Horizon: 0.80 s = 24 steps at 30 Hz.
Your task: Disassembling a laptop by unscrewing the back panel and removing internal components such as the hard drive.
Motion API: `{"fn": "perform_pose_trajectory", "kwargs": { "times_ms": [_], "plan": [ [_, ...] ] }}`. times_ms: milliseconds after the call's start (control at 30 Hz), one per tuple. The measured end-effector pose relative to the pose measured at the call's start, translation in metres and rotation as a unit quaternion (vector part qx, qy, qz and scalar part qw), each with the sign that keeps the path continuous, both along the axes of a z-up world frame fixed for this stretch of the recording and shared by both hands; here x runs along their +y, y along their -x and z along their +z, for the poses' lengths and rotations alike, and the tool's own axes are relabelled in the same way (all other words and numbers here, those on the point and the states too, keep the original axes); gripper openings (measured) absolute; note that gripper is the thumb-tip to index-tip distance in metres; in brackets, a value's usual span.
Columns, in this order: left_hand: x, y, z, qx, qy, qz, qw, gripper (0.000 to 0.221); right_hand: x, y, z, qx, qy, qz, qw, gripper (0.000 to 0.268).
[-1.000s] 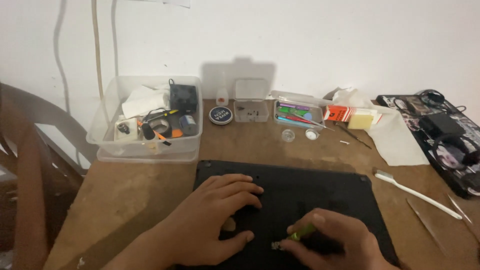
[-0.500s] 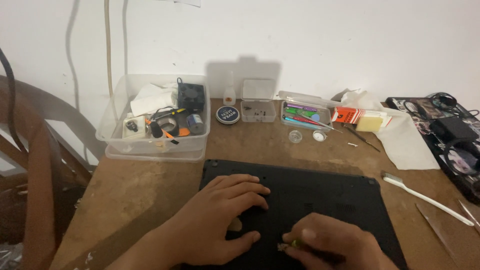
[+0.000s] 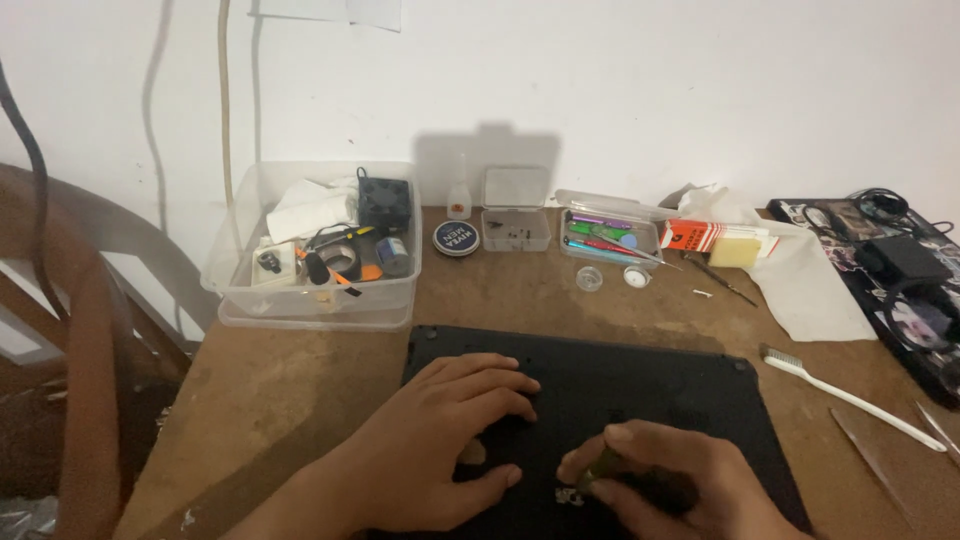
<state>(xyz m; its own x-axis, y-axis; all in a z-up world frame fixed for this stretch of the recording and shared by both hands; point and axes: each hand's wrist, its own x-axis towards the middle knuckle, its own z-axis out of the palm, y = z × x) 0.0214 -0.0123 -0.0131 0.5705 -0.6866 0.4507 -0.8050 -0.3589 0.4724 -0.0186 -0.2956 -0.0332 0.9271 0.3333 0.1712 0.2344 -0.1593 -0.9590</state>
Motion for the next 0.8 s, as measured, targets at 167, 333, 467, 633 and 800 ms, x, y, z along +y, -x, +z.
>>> {"fn": "perform_pose_trajectory", "kwargs": {
  "times_ms": [167, 333, 467, 633, 800],
  "plan": [
    [0.000, 0.001, 0.004, 0.008, -0.003, -0.002, 1.000, 0.038, 0.004, 0.001, 0.005, -0.214, 0.018, 0.040, 0.976, 0.067],
    [-0.001, 0.002, 0.005, 0.010, -0.005, -0.003, 1.000, 0.038, 0.012, -0.002, 0.011, 0.112, 0.083, -0.102, 0.985, 0.014],
    [-0.001, 0.002, 0.005, 0.002, 0.004, -0.006, 1.000, 0.038, 0.005, 0.003, 0.000, -0.151, 0.043, -0.002, 0.988, 0.035],
    [-0.001, 0.003, 0.007, 0.002, 0.003, -0.005, 1.000, 0.036, 0.011, 0.004, 0.011, -0.219, 0.023, 0.088, 0.971, 0.070],
    [-0.002, 0.003, 0.004, -0.001, 0.004, -0.002, 1.000, 0.036, 0.007, 0.008, -0.006, -0.107, -0.034, 0.031, 0.993, 0.053]
  ]
}}
